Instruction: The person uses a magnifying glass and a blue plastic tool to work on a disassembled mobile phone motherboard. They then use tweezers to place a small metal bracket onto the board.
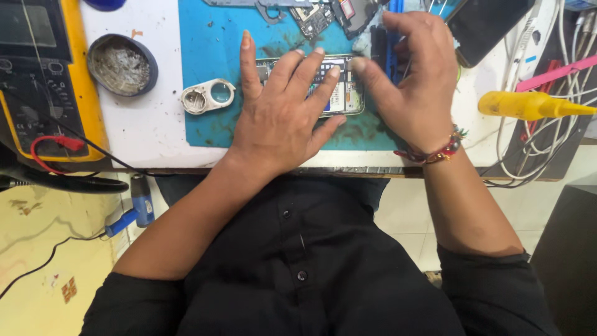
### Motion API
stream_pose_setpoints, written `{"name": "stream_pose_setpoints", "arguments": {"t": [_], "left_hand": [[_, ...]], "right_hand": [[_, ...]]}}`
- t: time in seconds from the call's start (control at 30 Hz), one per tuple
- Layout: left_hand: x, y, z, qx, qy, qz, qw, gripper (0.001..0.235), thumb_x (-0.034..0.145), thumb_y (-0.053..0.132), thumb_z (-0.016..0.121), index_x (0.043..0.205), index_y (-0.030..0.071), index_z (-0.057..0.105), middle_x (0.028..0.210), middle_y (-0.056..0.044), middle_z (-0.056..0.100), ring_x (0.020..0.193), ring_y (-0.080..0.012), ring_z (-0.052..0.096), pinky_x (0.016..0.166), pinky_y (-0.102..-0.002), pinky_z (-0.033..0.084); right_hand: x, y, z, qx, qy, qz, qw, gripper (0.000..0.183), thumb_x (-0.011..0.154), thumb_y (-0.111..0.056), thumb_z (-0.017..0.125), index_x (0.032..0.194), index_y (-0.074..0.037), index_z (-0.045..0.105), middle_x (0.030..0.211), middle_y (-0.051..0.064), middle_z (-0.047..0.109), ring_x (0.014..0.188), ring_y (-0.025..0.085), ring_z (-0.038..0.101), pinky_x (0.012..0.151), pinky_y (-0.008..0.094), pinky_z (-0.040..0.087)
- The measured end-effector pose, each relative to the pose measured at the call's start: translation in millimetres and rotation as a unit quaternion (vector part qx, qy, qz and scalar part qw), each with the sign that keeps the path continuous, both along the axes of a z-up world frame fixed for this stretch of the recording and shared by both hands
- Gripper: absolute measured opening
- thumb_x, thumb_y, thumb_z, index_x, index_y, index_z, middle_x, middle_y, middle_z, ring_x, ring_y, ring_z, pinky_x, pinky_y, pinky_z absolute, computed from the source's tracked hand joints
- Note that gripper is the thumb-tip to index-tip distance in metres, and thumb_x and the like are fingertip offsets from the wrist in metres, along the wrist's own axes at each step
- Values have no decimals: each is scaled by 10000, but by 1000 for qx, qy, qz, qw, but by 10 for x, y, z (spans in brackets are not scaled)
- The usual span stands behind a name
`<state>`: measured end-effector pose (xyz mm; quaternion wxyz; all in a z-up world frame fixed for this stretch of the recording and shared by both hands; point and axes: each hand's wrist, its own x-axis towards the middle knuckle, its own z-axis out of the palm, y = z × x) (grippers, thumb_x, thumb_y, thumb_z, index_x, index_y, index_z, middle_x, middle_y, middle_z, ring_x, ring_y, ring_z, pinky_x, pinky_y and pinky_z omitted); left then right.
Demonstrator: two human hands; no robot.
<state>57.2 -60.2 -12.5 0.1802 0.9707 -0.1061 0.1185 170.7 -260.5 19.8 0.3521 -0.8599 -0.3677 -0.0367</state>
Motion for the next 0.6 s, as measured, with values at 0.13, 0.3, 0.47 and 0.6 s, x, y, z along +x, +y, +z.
{"name": "stream_pose_setpoints", "arguments": {"t": [0.13, 0.3, 0.47, 0.6], "left_hand": [[-13, -13, 4, -3, 0, 1, 1000, 533, 1059, 529, 687, 1384, 106, 680, 1506, -132, 555, 1382, -301, 492, 1218, -721, -17], [-13, -7, -15, -1, -1, 3, 1000, 542, 1030, 510, 665, 1388, 103, 681, 1462, -132, 550, 1390, -301, 483, 1221, -719, -21], [-11, -10, -20, 3, 0, 5, 1000, 546, 1037, 516, 662, 1391, 100, 678, 1466, -132, 546, 1394, -300, 480, 1222, -719, -26], [-18, -8, -18, 9, 0, 5, 1000, 552, 1035, 519, 665, 1394, 100, 676, 1468, -130, 546, 1400, -299, 478, 1223, -717, -28]], "right_hand": [[13, -16, -63, -36, -30, 4, 999, 556, 962, -208, 922, 1358, -48, 566, 1237, 101, 577, 1017, 240, 579, 905, 345, 509], [5, -5, -73, -31, -49, 15, 998, 560, 948, -197, 915, 1340, -38, 548, 1241, 122, 552, 1055, 266, 559, 900, 354, 497], [-34, 27, -68, -32, -60, 3, 998, 536, 965, -195, 910, 1333, -38, 552, 1228, 121, 555, 1032, 269, 549, 890, 364, 485], [-66, 42, -54, -47, -79, 1, 996, 489, 973, -173, 885, 1314, -41, 561, 1227, 127, 562, 1047, 285, 547, 898, 377, 479]]}}
